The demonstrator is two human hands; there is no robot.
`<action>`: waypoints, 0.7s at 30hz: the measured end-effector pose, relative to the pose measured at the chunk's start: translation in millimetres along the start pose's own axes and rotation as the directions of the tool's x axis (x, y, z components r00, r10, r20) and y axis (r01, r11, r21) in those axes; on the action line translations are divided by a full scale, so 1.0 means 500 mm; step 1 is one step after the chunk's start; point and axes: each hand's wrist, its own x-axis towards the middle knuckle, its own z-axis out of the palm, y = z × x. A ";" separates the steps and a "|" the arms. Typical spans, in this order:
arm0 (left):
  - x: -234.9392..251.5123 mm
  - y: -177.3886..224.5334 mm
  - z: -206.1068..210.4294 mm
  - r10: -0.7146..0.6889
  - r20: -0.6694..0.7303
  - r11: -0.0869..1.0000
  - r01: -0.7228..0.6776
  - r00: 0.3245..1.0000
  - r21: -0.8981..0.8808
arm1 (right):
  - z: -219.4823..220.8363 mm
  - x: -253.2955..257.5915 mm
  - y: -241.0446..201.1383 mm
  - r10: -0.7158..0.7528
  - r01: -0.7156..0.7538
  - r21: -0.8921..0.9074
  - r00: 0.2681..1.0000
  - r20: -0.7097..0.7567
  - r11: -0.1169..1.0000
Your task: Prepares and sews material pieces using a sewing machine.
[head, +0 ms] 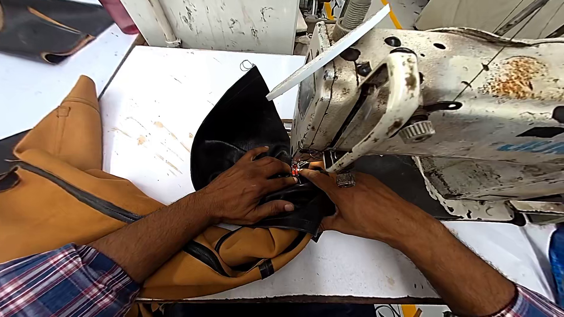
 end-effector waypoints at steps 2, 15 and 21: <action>0.002 -0.004 0.000 0.013 -0.015 1.000 -0.013 1.000 -0.004 | -0.001 0.003 0.002 0.000 0.000 -0.004 1.000 -0.001 1.000; 0.006 -0.002 0.000 0.011 -0.033 1.000 -0.010 0.999 0.016 | 0.004 0.007 0.007 0.037 -0.037 0.023 0.999 -0.004 0.999; 0.004 0.013 0.002 -0.051 -0.001 0.999 0.051 0.999 0.013 | 0.006 0.009 0.012 0.026 -0.026 0.016 1.000 -0.014 1.000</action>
